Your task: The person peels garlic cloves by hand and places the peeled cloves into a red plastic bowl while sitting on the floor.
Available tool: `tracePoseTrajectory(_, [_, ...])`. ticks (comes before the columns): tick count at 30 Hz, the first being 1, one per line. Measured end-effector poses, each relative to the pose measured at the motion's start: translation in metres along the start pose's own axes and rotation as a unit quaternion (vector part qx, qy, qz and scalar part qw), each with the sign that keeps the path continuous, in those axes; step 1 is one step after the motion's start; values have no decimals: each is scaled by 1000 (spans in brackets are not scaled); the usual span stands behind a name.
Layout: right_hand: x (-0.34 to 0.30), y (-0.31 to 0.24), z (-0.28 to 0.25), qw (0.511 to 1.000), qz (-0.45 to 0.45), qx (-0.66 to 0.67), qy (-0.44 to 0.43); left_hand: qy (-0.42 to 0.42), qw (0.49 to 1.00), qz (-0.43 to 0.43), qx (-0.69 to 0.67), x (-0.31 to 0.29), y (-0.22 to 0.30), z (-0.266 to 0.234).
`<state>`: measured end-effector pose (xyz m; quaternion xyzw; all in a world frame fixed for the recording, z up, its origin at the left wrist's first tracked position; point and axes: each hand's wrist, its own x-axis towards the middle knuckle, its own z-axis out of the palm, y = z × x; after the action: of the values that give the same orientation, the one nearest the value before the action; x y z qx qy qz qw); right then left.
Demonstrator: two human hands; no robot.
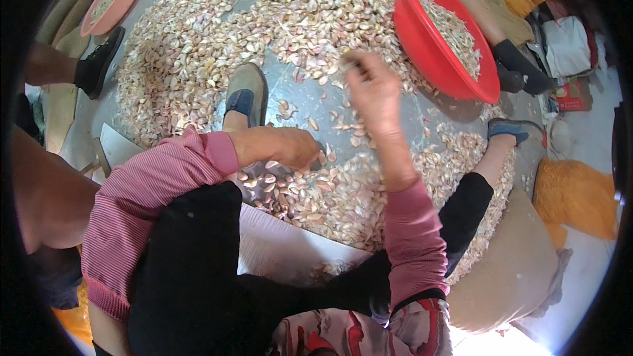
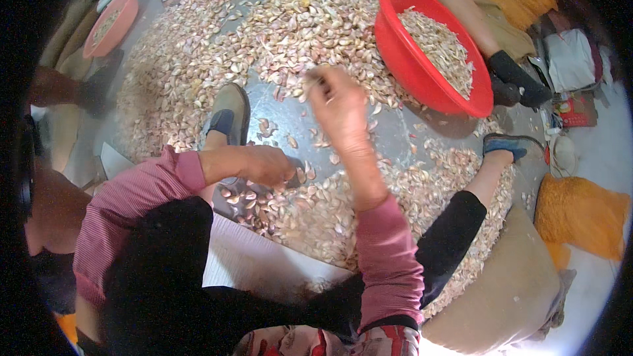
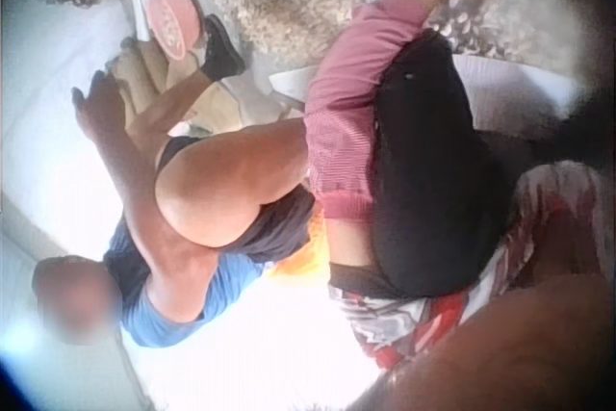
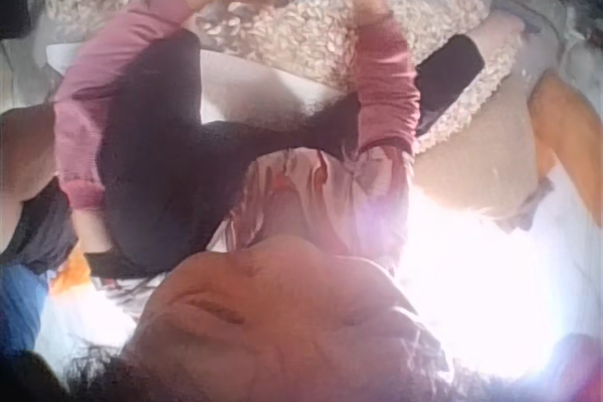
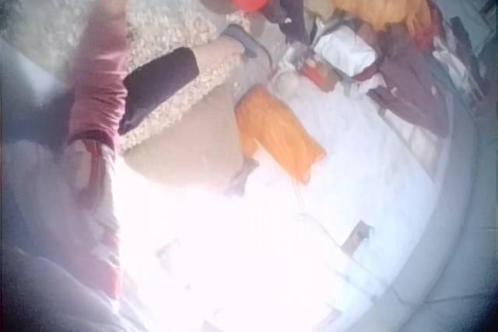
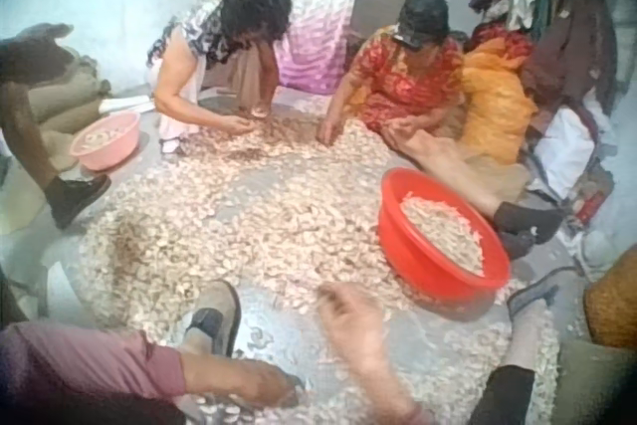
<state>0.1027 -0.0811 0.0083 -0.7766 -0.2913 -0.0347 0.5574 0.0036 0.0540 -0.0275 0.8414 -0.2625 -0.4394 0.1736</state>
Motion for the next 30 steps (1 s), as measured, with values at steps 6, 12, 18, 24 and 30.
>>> tracePoseTrajectory(6, [-15,-37,-77,982,-61,-127,-122,247,843,82,-470,-1,31,-28])
tracePoseTrajectory(12, [-127,-23,-70,963,193,-17,-185,79,898,40,-430,6,46,-5])
tracePoseTrajectory(18, [-164,-1,-71,914,304,192,-187,-28,951,53,-305,18,46,2])
tracePoseTrajectory(24, [-140,67,-93,972,209,-65,-84,139,989,-23,-42,43,38,13])
tracePoseTrajectory(30, [-128,82,-71,933,82,-328,-123,452,886,-102,-6,63,-4,-30])
